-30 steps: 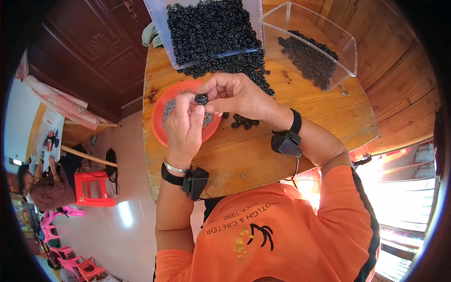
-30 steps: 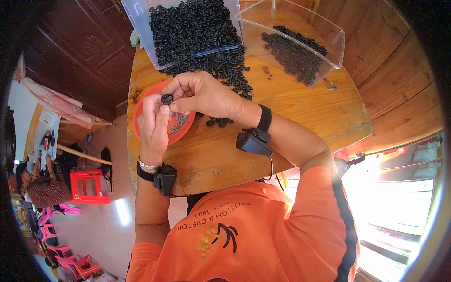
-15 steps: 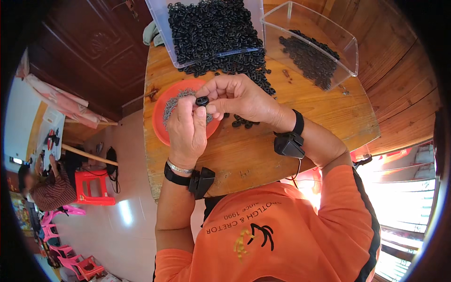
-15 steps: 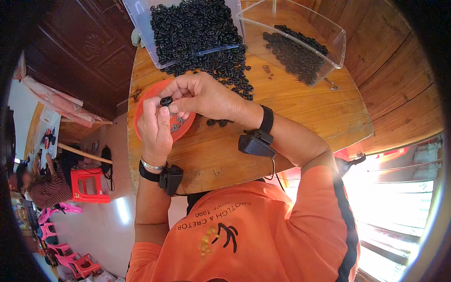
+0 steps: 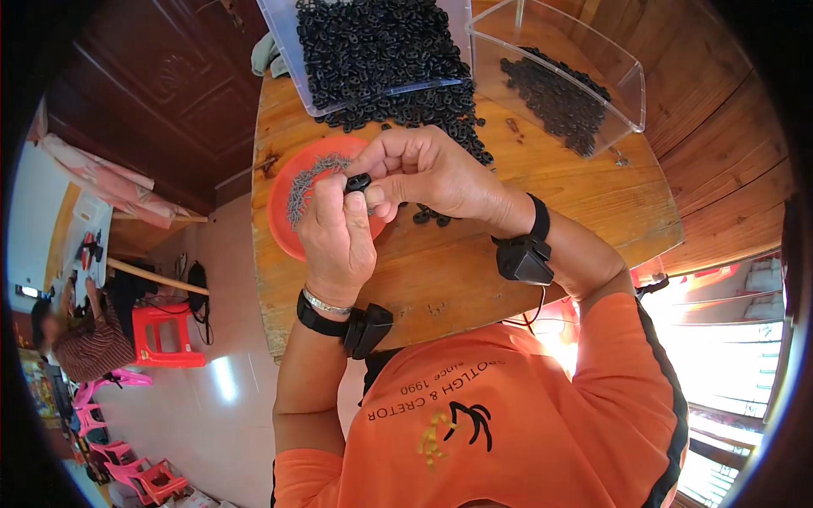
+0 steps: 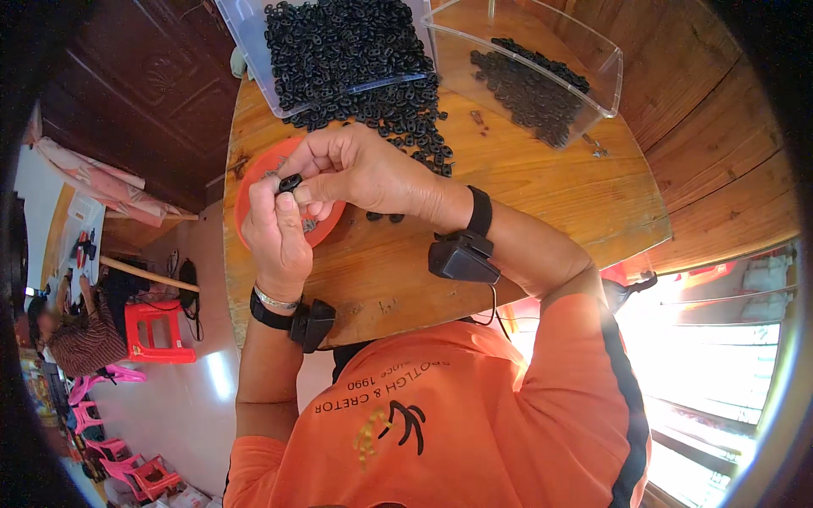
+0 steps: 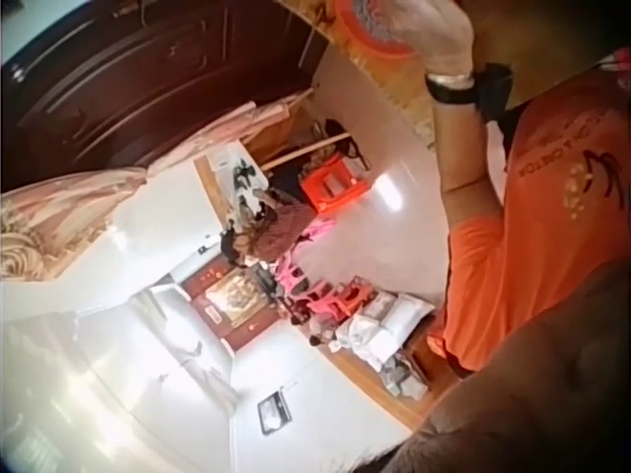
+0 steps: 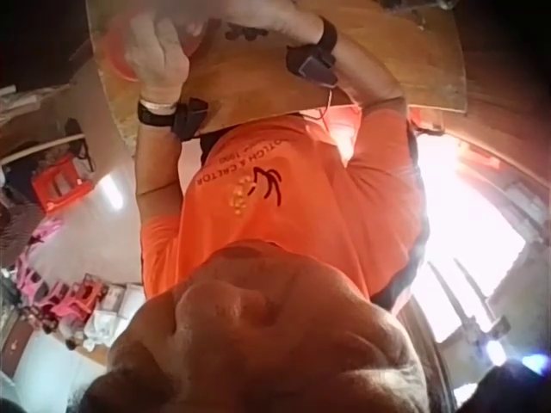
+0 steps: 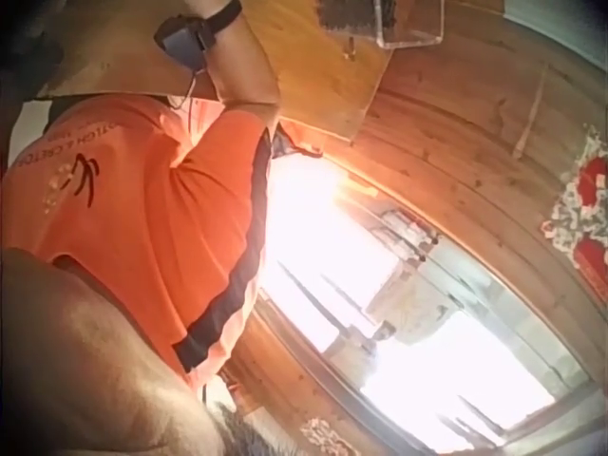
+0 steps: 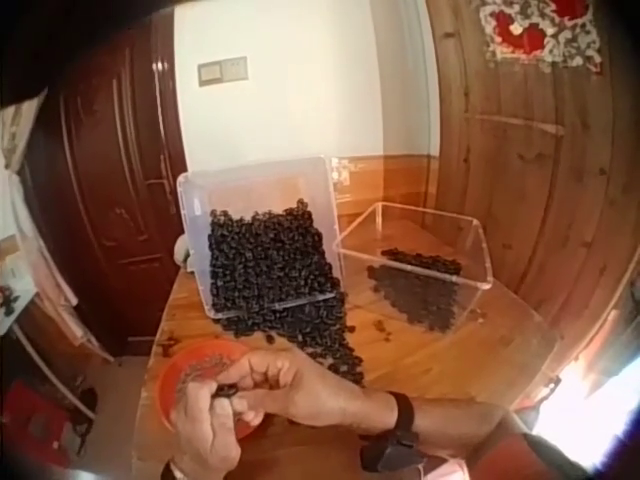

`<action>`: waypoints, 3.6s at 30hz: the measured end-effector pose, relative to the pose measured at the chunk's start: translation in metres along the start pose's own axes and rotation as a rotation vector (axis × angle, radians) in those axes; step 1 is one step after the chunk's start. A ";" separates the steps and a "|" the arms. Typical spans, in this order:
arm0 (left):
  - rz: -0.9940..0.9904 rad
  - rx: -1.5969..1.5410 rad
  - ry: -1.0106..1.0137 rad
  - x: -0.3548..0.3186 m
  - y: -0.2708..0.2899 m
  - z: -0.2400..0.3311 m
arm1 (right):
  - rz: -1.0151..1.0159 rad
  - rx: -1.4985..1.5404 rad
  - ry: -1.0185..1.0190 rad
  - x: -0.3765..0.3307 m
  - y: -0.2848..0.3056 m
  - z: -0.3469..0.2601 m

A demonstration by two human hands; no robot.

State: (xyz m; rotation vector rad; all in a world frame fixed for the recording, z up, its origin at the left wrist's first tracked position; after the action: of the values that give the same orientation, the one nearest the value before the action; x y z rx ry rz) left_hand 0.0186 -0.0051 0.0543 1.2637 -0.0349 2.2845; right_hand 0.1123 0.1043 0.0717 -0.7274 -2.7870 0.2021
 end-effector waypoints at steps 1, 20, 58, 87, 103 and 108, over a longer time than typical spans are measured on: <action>-0.001 0.000 0.001 -0.001 0.000 -0.001 | 0.002 -0.003 -0.006 0.000 0.000 0.000; 0.097 -0.024 0.000 -0.006 -0.004 0.000 | 0.023 -0.025 0.008 -0.002 -0.003 0.002; 0.022 -0.065 0.368 0.006 -0.004 -0.037 | -0.116 -1.493 0.064 0.027 0.083 0.032; -0.235 -0.334 0.650 -0.008 -0.023 -0.033 | -0.097 -0.398 0.006 0.027 0.040 0.023; -0.238 -0.499 0.857 -0.005 -0.020 -0.043 | 0.072 -0.680 0.452 0.018 0.020 0.009; -0.293 -0.840 1.008 -0.007 -0.022 -0.045 | 0.034 -0.708 0.698 0.015 0.015 0.007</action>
State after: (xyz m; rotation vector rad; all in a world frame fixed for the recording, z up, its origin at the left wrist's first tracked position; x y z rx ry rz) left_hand -0.0038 0.0230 0.0182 -0.3111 -0.3685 2.0207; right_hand 0.1044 0.1246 0.0651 -0.7822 -2.1247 -0.8966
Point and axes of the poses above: each hand's wrist, its own x-axis towards the middle knuckle, its own y-axis out of the back of the hand, z = x × y, the point moved 4 cm from there along x, towards the middle knuckle, and after that the axes turned 15 degrees about z, right-handed, at the moved point
